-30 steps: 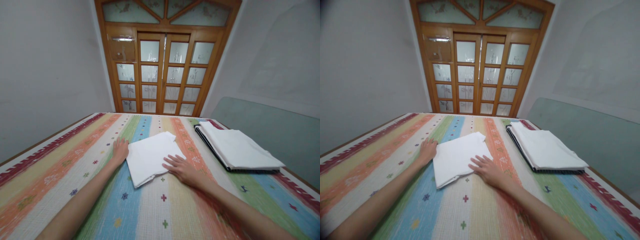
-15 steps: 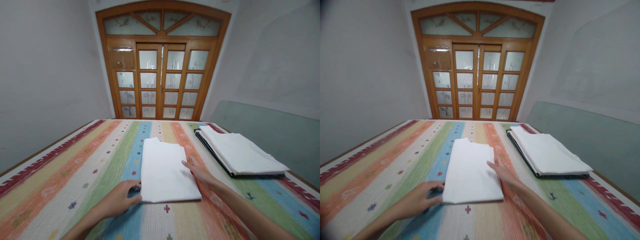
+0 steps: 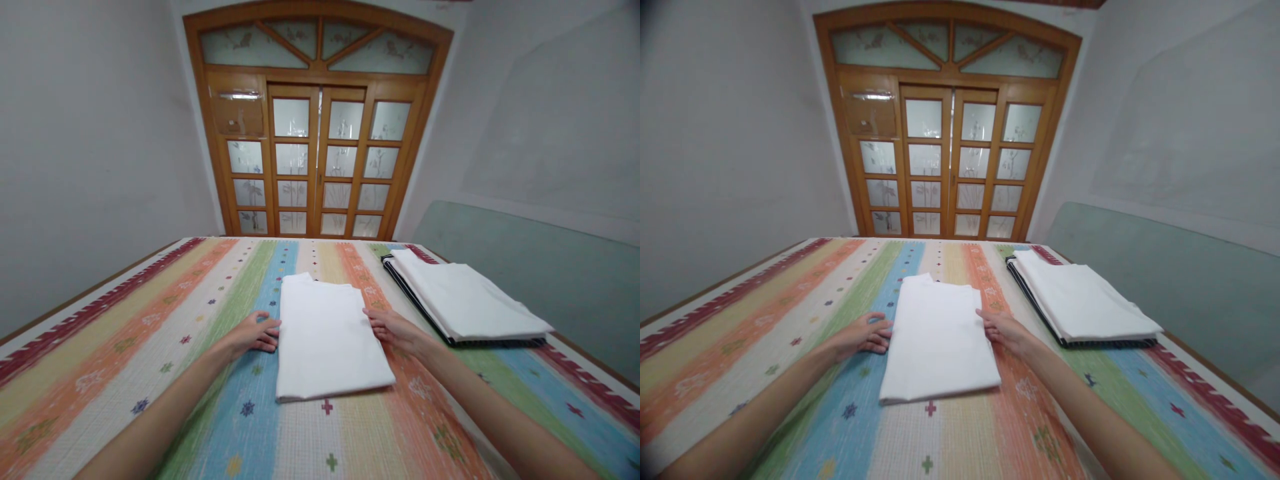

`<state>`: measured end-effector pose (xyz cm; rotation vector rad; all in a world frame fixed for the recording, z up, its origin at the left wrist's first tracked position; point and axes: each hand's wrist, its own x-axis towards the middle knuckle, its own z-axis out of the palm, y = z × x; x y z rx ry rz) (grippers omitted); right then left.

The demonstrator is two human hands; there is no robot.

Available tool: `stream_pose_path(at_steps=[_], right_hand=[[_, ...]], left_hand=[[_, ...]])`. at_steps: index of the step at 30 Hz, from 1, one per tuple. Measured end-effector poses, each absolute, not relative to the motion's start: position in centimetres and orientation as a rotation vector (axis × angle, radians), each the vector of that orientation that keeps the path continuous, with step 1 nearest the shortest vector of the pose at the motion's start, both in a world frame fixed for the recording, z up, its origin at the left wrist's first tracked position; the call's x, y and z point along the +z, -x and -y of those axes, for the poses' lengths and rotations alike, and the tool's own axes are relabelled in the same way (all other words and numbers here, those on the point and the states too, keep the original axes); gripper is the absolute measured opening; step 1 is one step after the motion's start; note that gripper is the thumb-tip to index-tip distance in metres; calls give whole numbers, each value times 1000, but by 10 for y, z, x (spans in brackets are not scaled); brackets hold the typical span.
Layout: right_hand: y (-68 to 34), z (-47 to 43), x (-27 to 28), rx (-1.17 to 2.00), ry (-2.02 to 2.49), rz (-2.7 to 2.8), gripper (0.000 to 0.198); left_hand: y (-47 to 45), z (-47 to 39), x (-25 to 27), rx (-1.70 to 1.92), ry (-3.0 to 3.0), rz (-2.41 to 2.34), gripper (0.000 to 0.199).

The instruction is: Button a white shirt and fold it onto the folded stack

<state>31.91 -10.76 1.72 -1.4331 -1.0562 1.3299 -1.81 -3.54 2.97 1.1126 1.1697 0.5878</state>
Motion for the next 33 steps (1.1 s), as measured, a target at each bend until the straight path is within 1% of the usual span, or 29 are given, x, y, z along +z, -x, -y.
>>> stream_pose_path(at_steps=[5,9,11,13,17,22,24,27,33], right_hand=[[-305,99,17,1403,1477,914,25],[-306,95,11,1357,1473,923,23],[-309,94,8,1371,1431,904,22],[-312,93,5,1460,1389,856,20],[-315,91,1,1654,1376,687,19],[-310,95,3,1683,1334,681,24],[-306,100,5,1656,1309,741,30],[-298,114,8,1590,1259,860,43],[-296,147,15,1355,1221,1046,69]], left_hand=[[8,23,27,509,-1124,-1164,61],[-2,22,23,478,-1243,-1161,41],[-6,21,22,437,-1314,-1159,37],[-10,21,22,422,-1356,-1181,35],[-14,23,23,463,-1356,-1227,38],[-19,26,19,527,-1286,-1204,56],[-20,27,18,550,-1277,-1204,59],[-19,29,19,541,-1266,-1156,57],[-30,34,22,576,-1254,-1057,62]])
